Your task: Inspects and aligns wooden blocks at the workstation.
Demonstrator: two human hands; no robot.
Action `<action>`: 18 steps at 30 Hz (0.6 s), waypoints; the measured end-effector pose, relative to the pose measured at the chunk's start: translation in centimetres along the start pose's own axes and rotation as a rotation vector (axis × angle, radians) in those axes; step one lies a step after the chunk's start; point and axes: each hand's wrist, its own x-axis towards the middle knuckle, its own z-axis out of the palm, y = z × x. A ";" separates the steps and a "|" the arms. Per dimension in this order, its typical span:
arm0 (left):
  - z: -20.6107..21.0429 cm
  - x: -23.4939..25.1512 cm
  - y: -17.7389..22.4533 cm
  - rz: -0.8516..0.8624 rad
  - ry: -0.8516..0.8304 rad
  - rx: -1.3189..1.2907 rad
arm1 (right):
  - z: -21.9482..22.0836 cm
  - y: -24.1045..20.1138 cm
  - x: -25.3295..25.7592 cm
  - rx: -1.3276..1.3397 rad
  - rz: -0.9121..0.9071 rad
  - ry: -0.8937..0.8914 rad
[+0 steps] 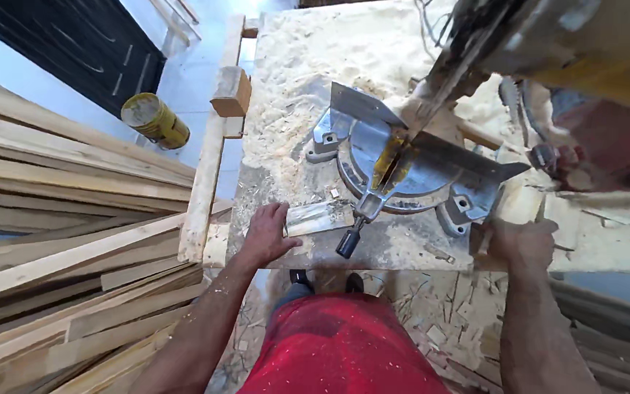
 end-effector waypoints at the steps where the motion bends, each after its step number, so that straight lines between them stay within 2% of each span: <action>1: 0.2 0.5 -0.4 0.037 -0.004 0.027 | -1.1 0.0 -1.4 0.038 0.021 0.013; 3: 0.7 1.2 -1.3 0.116 0.007 0.059 | -3.2 0.3 -5.0 0.200 0.037 0.015; 6: 1.3 1.8 -2.2 0.172 -0.004 0.058 | -4.5 1.8 -11.3 0.650 -0.060 -0.094; 9: -0.3 1.7 -2.6 0.091 -0.049 -0.099 | -3.4 2.7 -17.4 1.152 -0.247 -0.349; 11: -2.8 1.4 -3.0 -0.009 -0.092 -0.349 | -1.8 1.4 -20.7 1.357 -0.266 -0.614; 13: -5.2 0.5 -3.5 -0.127 -0.151 -0.690 | -0.1 -1.7 -23.7 1.326 -0.279 -0.804; 16: -6.4 -1.0 -3.8 -0.357 -0.292 -1.404 | 2.9 -7.5 -26.4 1.100 -0.297 -0.983; 18: -4.3 -1.7 -4.4 -0.317 -0.371 -1.744 | 5.2 -10.3 -27.3 0.929 -0.293 -1.039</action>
